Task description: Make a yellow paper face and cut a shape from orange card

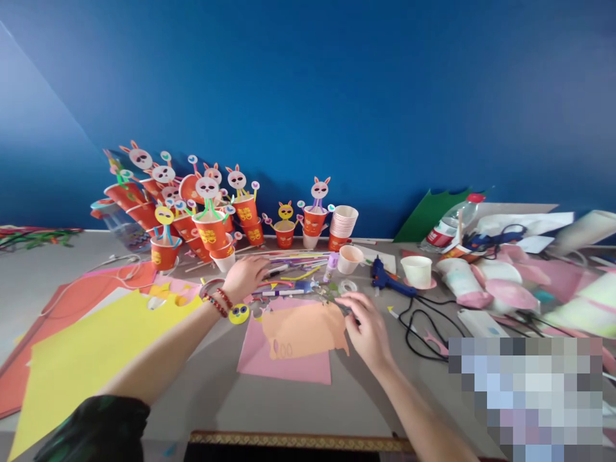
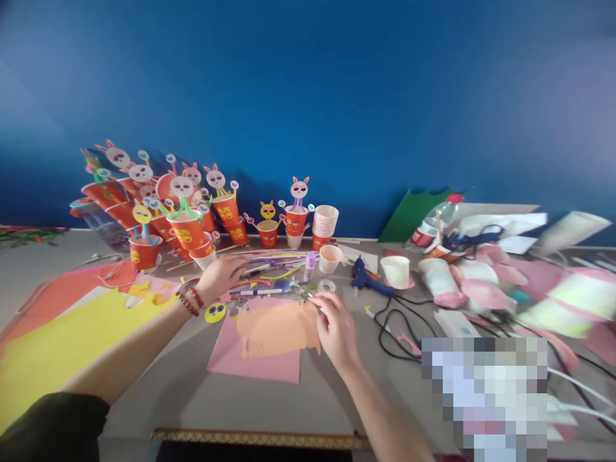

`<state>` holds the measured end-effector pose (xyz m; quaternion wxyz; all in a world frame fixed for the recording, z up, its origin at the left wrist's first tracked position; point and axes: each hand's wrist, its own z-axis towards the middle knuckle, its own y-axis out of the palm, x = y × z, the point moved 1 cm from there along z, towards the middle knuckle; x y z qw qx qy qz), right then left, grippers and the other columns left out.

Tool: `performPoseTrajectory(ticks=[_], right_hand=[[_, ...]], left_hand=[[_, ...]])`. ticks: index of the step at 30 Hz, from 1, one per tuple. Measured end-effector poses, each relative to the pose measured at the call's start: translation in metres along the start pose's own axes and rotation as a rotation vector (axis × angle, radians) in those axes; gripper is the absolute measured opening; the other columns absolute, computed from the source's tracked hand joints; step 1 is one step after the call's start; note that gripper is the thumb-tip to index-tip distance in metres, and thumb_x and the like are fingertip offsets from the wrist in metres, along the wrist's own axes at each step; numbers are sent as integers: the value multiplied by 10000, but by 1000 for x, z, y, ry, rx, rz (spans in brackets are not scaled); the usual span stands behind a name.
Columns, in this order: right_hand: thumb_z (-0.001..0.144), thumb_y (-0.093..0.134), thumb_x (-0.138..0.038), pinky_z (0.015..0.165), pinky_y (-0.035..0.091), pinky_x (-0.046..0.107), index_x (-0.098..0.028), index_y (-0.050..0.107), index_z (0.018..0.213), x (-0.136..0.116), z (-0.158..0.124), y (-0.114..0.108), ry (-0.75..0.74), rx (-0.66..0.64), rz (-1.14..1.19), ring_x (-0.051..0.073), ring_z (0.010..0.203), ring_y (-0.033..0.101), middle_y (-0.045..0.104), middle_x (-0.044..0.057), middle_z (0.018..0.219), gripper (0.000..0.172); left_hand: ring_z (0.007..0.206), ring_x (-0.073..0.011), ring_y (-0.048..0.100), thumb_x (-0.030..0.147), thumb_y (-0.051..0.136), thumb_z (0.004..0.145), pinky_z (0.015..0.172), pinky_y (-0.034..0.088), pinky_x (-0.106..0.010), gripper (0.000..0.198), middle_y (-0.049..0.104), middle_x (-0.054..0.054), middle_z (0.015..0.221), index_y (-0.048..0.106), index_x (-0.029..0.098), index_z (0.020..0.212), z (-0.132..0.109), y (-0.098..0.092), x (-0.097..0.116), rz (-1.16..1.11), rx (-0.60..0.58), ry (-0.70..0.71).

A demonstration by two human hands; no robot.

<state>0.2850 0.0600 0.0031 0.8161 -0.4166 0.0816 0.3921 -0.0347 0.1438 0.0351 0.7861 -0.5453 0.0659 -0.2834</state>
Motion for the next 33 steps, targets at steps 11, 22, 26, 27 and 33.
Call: performPoseTrajectory(ticks=[11, 22, 26, 27, 33], right_hand=[[938, 514, -232, 660, 507, 274, -227, 659, 937, -3, -5, 7, 183, -222, 192, 187, 710, 660, 713, 45, 866, 146], [913, 492, -237, 649, 530, 270, -228, 665, 946, -1, -9, 15, 160, -287, 110, 202, 733, 712, 761, 42, 857, 176], [922, 481, -238, 613, 520, 272, -220, 672, 924, -7, -6, 12, 129, -272, 78, 203, 683, 706, 757, 43, 790, 192], [924, 481, -240, 604, 516, 269, -220, 673, 921, -8, -5, 11, 125, -270, 76, 201, 670, 702, 756, 43, 781, 193], [938, 487, -268, 597, 501, 263, -218, 670, 919, -10, -5, 8, 94, -262, 100, 196, 663, 682, 738, 51, 765, 192]], left_hand=[[978, -216, 622, 241, 472, 980, 880, 490, -356, 210, 705, -81, 1000, 673, 188, 1006, -59, -23, 28, -167, -22, 192], [1014, -251, 634, 204, 519, 898, 909, 500, -378, 184, 699, -109, 985, 699, 175, 920, -8, -5, -14, 114, -169, -92], [985, -300, 660, 133, 581, 793, 850, 520, -388, 114, 707, -160, 935, 694, 141, 787, 9, 11, -10, 169, -198, -158], [963, -303, 669, 120, 576, 784, 826, 525, -383, 114, 708, -166, 925, 689, 133, 779, 10, 13, -8, 175, -201, -174], [920, -290, 679, 180, 491, 886, 781, 519, -364, 165, 699, -157, 919, 638, 126, 939, 3, -16, -1, 200, -129, -276]])
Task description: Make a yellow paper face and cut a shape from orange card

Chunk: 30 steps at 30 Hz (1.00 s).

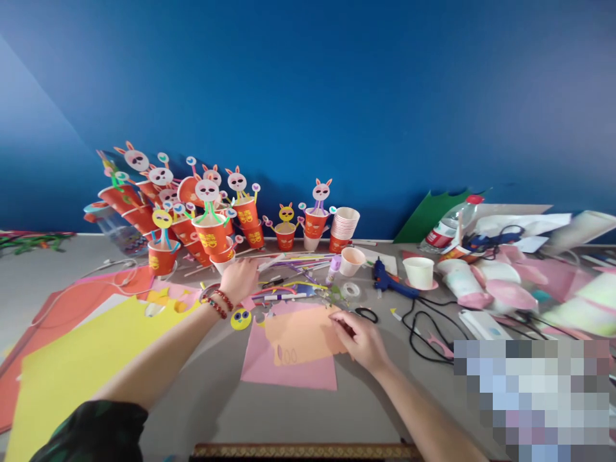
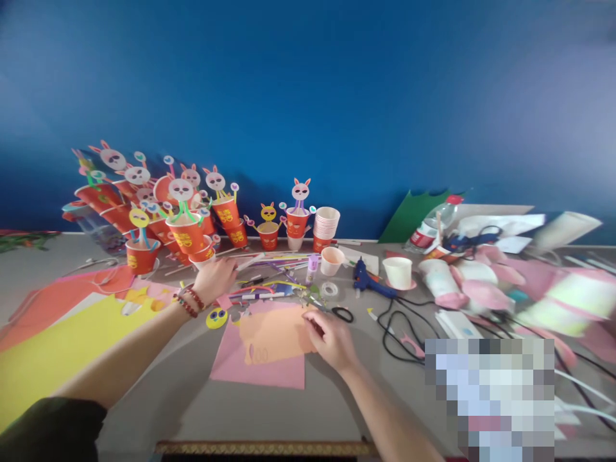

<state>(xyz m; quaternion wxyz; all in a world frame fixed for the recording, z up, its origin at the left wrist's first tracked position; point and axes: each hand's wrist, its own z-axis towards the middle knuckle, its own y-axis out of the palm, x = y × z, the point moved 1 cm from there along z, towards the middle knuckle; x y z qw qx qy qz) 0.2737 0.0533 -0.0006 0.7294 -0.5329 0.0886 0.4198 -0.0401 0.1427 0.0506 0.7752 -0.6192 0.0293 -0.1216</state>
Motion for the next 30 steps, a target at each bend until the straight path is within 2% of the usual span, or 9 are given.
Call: performPoseTrajectory(ticks=[4, 5, 8, 10, 13, 17, 22, 27, 30], right_hand=[[932, 503, -300, 592, 483, 270, -204, 665, 972, -5, -1, -2, -19, -23, 91, 182, 624, 643, 708, 51, 747, 193], [929, 512, -318, 574, 476, 262, -199, 658, 1003, -9, -1, -3, -4, -48, 154, 172, 609, 629, 697, 47, 746, 202], [898, 572, -384, 542, 467, 234, -190, 616, 1117, -33, -3, -2, 80, -188, 431, 158, 628, 614, 678, 39, 796, 295], [873, 625, -423, 560, 469, 232, -189, 597, 1157, -53, -6, -2, 143, -306, 593, 161, 659, 616, 668, 31, 789, 369], [905, 577, -501, 452, 377, 208, -175, 620, 1004, -78, -10, 0, 312, -332, 793, 99, 471, 494, 620, -3, 662, 343], [878, 602, -551, 430, 329, 187, -183, 581, 849, -90, -9, 7, 437, -275, 867, 77, 446, 436, 563, -34, 594, 370], [872, 597, -563, 410, 307, 176, -202, 515, 774, -96, -3, 21, 443, -252, 879, 71, 422, 403, 531, -58, 541, 384], [890, 575, -541, 420, 321, 198, -197, 532, 720, -109, -11, 23, 395, -289, 819, 88, 446, 435, 563, -30, 553, 386], [898, 591, -488, 405, 301, 212, -205, 546, 676, -110, -15, 10, 348, -269, 796, 96, 428, 416, 563, -20, 525, 363]], left_hand=[[841, -208, 678, 285, 411, 985, 752, 513, -295, 200, 693, -81, 963, 557, 179, 1071, -35, -24, 14, -82, 35, 49], [844, -186, 674, 293, 418, 989, 759, 508, -272, 177, 691, -59, 966, 548, 196, 1061, -47, -26, 22, -128, 36, 107], [854, -195, 666, 273, 429, 987, 746, 495, -282, 143, 689, -73, 979, 542, 199, 1034, -86, -22, 50, -392, 54, 443], [779, -189, 656, 260, 429, 984, 695, 483, -277, 126, 686, -65, 910, 540, 200, 998, -107, -14, 66, -471, -22, 548], [733, -172, 643, 260, 471, 965, 650, 469, -251, 92, 689, -57, 882, 529, 200, 1002, -123, -4, 77, -649, -114, 485], [777, -167, 646, 292, 494, 969, 678, 466, -232, 115, 694, -54, 893, 562, 200, 984, -122, -5, 80, -802, -167, 396], [783, -180, 653, 350, 469, 983, 692, 455, -242, 208, 697, -70, 898, 593, 188, 944, -118, -14, 83, -778, -165, 421], [717, -170, 631, 484, 382, 999, 639, 431, -233, 395, 695, -67, 832, 619, 184, 899, -125, -27, 85, -784, -307, 417], [678, -146, 572, 580, 353, 977, 627, 413, -230, 497, 651, -49, 773, 623, 175, 872, -134, -31, 78, -929, -388, 406]])
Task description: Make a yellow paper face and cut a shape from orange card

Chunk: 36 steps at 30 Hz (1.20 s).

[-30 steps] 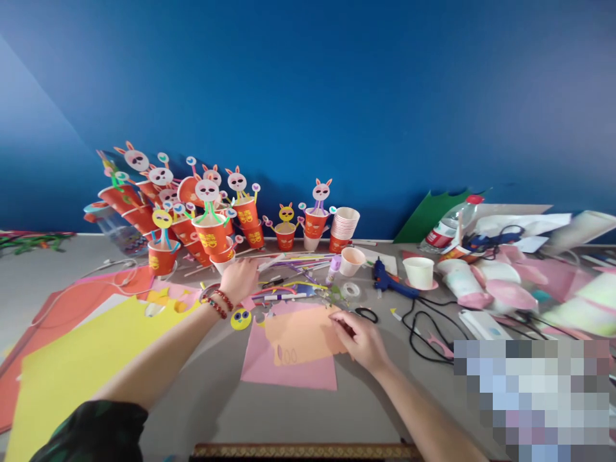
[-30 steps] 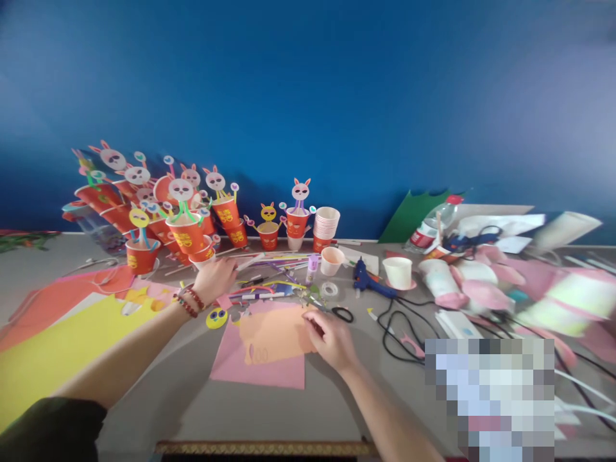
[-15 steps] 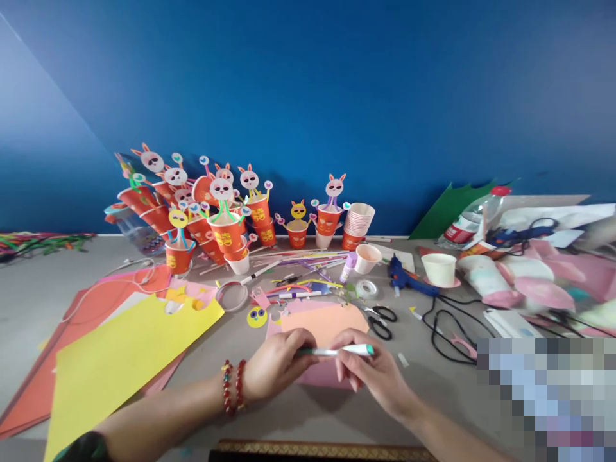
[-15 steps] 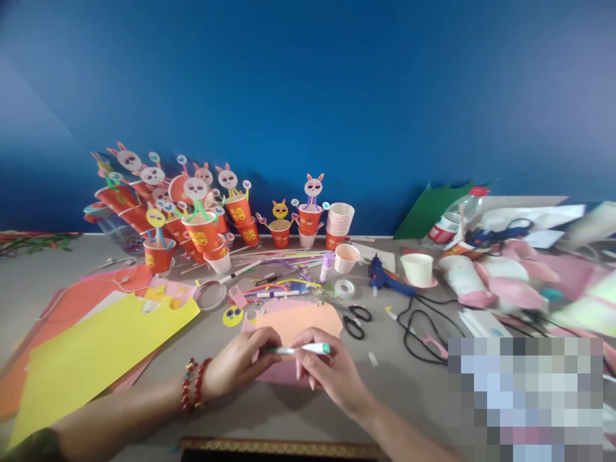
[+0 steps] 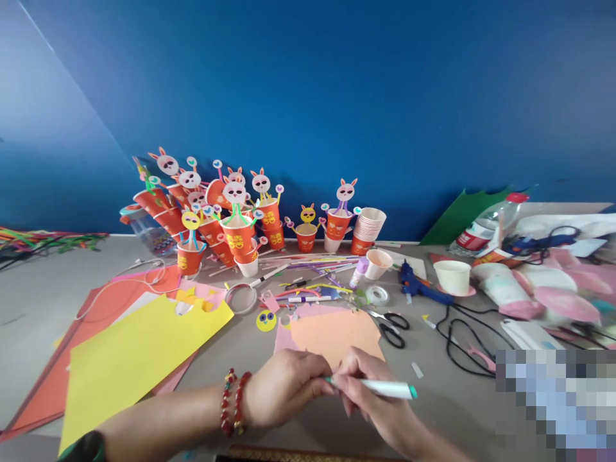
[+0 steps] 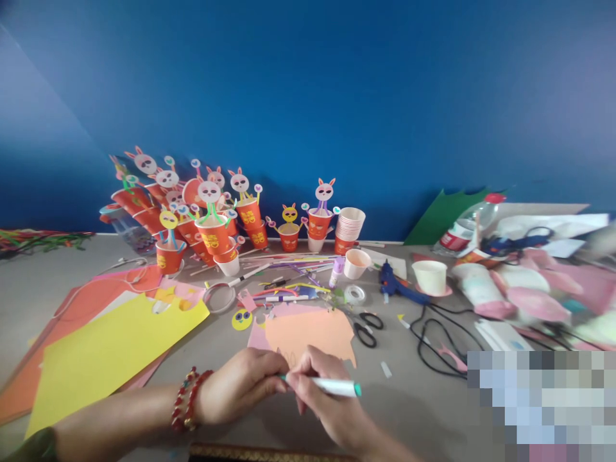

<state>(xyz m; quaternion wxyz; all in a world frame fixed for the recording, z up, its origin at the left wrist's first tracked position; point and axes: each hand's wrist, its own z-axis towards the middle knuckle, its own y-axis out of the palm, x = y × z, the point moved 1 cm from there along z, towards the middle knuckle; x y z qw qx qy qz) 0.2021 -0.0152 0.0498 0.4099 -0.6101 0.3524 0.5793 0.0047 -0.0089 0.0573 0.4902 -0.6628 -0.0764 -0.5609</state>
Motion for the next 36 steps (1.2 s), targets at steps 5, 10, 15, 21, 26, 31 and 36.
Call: performPoseTrajectory(ticks=[5, 10, 15, 21, 26, 31, 36], right_hand=[[870, 643, -370, 416, 336, 241, -231, 517, 604, -24, -8, -63, -255, 545, 205, 115, 410, 415, 435, -45, 457, 326], [882, 628, -473, 398, 357, 226, -215, 606, 901, -7, 1, -66, 50, 280, 108, 124, 456, 499, 658, 23, 663, 260], [900, 607, -461, 510, 419, 218, -182, 613, 867, 25, 19, -32, 55, 75, -74, 105, 545, 520, 630, 0, 718, 280], [898, 609, -389, 524, 387, 210, -193, 566, 860, 28, 22, -27, 57, 36, -152, 112, 565, 507, 579, -35, 657, 204], [880, 585, -221, 561, 376, 208, -195, 623, 837, 25, 28, -18, 16, -76, -296, 112, 619, 502, 605, -25, 723, 63], [843, 538, -155, 520, 331, 211, -202, 563, 787, 28, 36, -10, -76, -6, -387, 110, 567, 468, 569, -33, 661, 77], [832, 513, -172, 481, 302, 215, -202, 535, 774, 42, 35, -5, -117, 9, -348, 105, 507, 420, 519, -43, 610, 69]], left_hand=[[416, -76, 274, 695, 366, 911, 406, 232, -196, 573, 310, 85, 506, 539, 171, 754, -27, -19, -41, -538, 107, -414], [489, -90, 423, 552, 424, 942, 474, 351, -213, 385, 506, 27, 676, 531, 187, 887, -21, -37, -61, -586, 259, -360], [603, -137, 511, 428, 515, 921, 585, 421, -251, 260, 564, -5, 705, 554, 190, 824, 0, -25, -68, 17, 270, -150], [923, -216, 605, 180, 386, 976, 829, 475, -340, 274, 666, -100, 976, 638, 202, 1080, 0, -22, -79, 491, 124, 206], [1104, -239, 561, 131, 402, 951, 989, 443, -393, 309, 645, -120, 1159, 658, 212, 1104, 0, -27, -77, 498, 35, 330], [1131, -242, 578, 153, 398, 964, 985, 460, -415, 305, 651, -136, 1218, 642, 206, 1140, 2, -27, -82, 466, 12, 393], [1119, -239, 600, 129, 425, 957, 956, 472, -404, 287, 662, -122, 1249, 631, 184, 1149, 4, -27, -85, 481, 5, 397]])
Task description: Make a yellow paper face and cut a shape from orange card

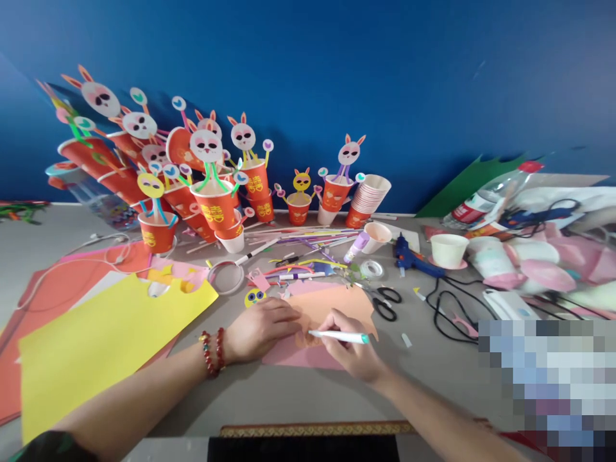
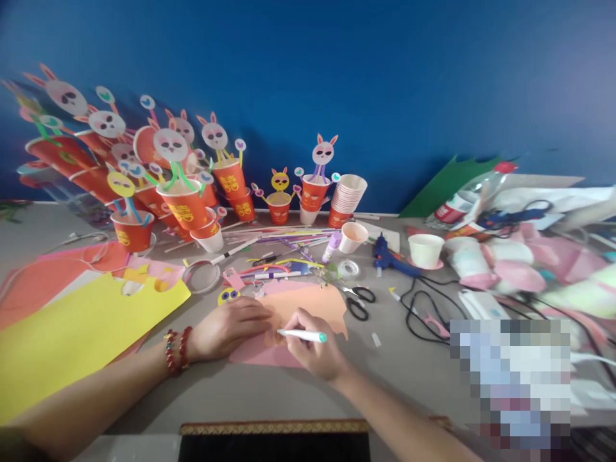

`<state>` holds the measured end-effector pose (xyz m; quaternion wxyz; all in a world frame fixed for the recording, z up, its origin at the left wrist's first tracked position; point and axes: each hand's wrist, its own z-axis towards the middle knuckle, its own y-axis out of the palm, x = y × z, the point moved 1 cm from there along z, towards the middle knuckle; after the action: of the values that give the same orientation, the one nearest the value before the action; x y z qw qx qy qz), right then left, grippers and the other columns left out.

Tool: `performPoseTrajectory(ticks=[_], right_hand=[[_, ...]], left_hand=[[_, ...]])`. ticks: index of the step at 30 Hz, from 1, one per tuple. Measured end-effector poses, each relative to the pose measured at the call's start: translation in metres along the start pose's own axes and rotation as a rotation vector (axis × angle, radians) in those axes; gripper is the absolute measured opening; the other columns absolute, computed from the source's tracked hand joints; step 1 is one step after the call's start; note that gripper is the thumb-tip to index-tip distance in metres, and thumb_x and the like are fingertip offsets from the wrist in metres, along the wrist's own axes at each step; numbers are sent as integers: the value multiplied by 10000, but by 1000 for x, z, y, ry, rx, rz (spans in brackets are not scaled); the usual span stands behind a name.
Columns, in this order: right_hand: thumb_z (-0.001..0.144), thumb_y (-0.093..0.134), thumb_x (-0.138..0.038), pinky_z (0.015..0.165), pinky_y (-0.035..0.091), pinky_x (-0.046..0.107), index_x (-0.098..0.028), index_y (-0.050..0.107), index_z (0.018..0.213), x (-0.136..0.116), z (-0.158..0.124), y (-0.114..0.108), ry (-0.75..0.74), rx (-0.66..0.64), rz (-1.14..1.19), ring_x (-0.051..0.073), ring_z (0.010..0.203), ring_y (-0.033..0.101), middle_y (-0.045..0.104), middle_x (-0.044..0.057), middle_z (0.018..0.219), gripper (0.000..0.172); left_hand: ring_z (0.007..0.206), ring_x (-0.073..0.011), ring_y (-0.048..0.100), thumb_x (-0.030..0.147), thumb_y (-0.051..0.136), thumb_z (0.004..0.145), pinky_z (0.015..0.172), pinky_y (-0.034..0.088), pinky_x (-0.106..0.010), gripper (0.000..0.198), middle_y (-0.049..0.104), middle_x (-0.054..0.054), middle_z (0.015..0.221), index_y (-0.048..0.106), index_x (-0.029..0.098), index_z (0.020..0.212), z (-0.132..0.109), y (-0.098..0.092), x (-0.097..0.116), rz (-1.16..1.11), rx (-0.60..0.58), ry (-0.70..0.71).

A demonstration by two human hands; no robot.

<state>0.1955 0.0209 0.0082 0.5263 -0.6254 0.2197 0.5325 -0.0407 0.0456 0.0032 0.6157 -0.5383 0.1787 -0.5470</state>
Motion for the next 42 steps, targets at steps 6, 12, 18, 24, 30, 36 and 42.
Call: performPoseTrajectory(ticks=[6, 12, 18, 24, 30, 36, 42], right_hand=[[861, 491, -183, 495, 314, 222, -200, 523, 720, 7, -5, 4, -18, 31, -10, 107, 502, 431, 503, -42, 584, 145], [875, 496, -169, 508, 311, 226, -200, 518, 730, 11, -6, 4, -44, -1, -69, 102, 493, 424, 489, -53, 566, 150], [878, 495, -169, 518, 322, 227, -200, 517, 730, 11, -6, 5, -54, 3, -84, 105, 504, 441, 506, -47, 575, 153], [883, 491, -168, 522, 328, 228, -198, 527, 739, 9, -5, 3, -57, -4, -91, 107, 506, 451, 513, -44, 577, 151], [880, 500, -170, 522, 316, 230, -205, 496, 727, 11, -6, 4, -57, 5, -92, 104, 504, 433, 481, -54, 572, 157], [882, 503, -172, 520, 315, 226, -204, 493, 722, 9, -5, 4, -55, 4, -91, 100, 501, 421, 469, -58, 566, 164], [872, 499, -169, 509, 303, 234, -210, 479, 716, 10, -5, 4, -51, 3, -79, 105, 493, 406, 447, -60, 556, 163]], left_hand=[[1118, -246, 590, 135, 432, 958, 955, 460, -405, 304, 673, -105, 1243, 626, 192, 1185, 0, 2, -2, 23, -37, -18], [1114, -245, 581, 155, 423, 976, 960, 452, -401, 306, 674, -99, 1235, 638, 192, 1191, 1, 4, -3, 36, -83, -52], [1113, -244, 580, 162, 404, 988, 968, 443, -396, 311, 684, -95, 1218, 637, 191, 1192, 1, 4, -2, 17, -63, -75], [1112, -234, 584, 149, 417, 980, 972, 450, -391, 304, 689, -99, 1198, 655, 198, 1162, 1, 4, -2, 33, -58, -90], [1121, -243, 577, 145, 418, 978, 962, 450, -398, 303, 684, -86, 1224, 659, 183, 1157, 0, 5, -3, 27, -68, -89], [1123, -241, 581, 147, 421, 978, 964, 451, -398, 303, 684, -93, 1222, 644, 178, 1181, 0, 5, -3, 18, -61, -83], [1116, -232, 587, 135, 411, 976, 960, 467, -396, 310, 696, -101, 1194, 644, 174, 1177, 1, 4, -2, 21, -38, -68]])
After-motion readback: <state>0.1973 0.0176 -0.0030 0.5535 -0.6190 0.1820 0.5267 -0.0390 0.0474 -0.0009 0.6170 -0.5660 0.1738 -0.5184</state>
